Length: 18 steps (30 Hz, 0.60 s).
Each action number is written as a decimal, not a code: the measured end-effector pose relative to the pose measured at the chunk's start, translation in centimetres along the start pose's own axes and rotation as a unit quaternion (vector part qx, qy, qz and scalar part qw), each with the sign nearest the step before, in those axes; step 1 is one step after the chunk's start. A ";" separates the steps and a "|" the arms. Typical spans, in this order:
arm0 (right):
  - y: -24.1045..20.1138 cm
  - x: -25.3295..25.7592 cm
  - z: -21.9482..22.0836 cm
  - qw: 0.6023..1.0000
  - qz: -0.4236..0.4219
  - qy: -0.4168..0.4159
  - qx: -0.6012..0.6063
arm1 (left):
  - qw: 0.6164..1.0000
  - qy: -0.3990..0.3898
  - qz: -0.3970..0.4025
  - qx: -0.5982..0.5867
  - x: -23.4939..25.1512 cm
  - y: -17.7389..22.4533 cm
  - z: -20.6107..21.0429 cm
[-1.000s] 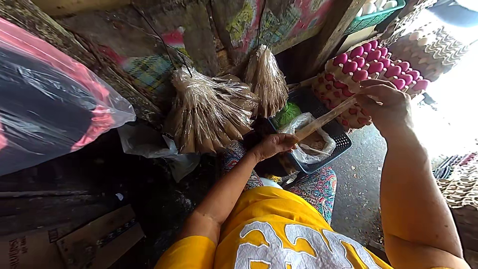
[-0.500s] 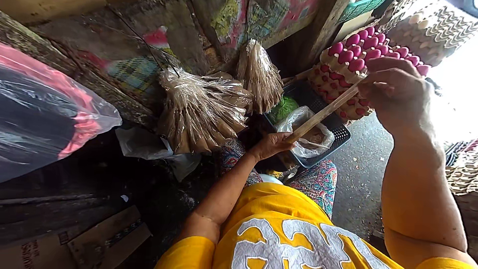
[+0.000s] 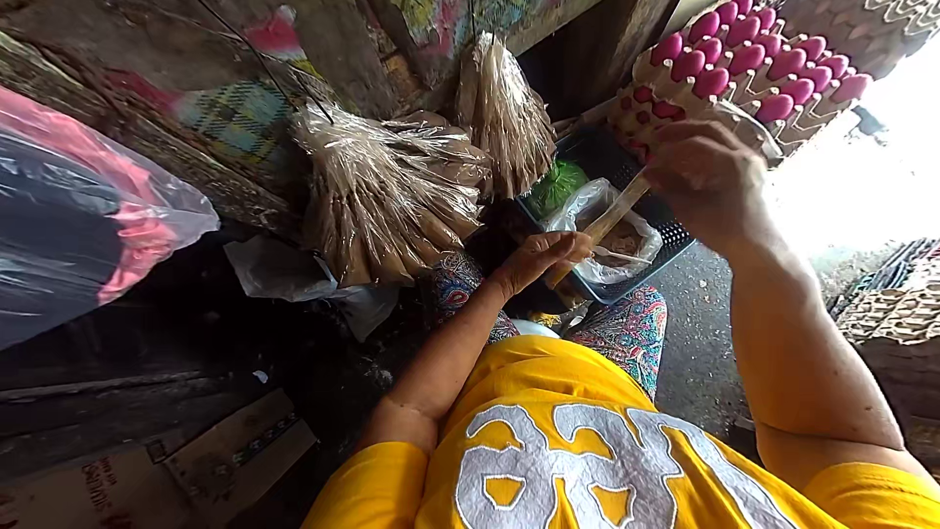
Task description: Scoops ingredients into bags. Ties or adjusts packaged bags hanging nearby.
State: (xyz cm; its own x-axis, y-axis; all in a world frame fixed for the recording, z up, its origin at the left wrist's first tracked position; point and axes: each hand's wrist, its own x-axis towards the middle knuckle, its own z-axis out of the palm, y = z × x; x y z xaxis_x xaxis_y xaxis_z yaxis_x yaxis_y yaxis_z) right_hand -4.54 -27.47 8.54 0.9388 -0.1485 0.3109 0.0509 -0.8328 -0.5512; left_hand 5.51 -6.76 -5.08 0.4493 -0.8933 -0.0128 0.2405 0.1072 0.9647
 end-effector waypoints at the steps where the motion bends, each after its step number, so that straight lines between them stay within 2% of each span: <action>1: -0.4 -0.3 0.8 1.000 -0.013 -0.020 0.001 | 1.000 0.008 0.019 0.004 0.2 0.3 0.3; 5: 0.0 -1.7 4.4 0.997 -0.043 -0.060 0.020 | 0.995 0.008 0.066 0.073 1.0 0.1 1.0; 8: 1.1 -1.8 5.4 0.997 -0.020 -0.044 0.060 | 0.990 0.023 0.044 0.134 1.1 -0.3 1.4; 10: 2.8 -1.8 5.6 0.996 0.026 -0.036 0.073 | 0.987 0.045 0.042 0.148 1.2 -1.0 1.5; 12: 5.5 -2.5 6.1 0.994 0.094 -0.051 0.014 | 0.982 0.060 0.057 0.169 1.4 -1.5 1.4; 14: 8.5 -3.8 7.2 0.973 0.187 -0.119 -0.069 | 0.970 0.072 0.101 0.208 1.7 -2.0 1.3; 16: 10.9 -5.5 8.6 0.933 0.264 -0.204 -0.130 | 0.957 0.103 0.125 0.242 1.8 -2.3 1.3; 18: 12.8 -7.0 9.6 0.906 0.294 -0.255 -0.169 | 0.946 0.148 0.139 0.253 2.0 -2.5 1.4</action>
State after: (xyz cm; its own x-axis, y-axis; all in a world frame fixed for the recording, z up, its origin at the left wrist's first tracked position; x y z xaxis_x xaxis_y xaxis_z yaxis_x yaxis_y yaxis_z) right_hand -7.21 -31.92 -8.13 0.8100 -0.4250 -0.4041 -0.5346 -0.8183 -0.2112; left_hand 4.60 -9.41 -7.20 0.6745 -0.6912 0.2594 -0.3318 0.0301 0.9429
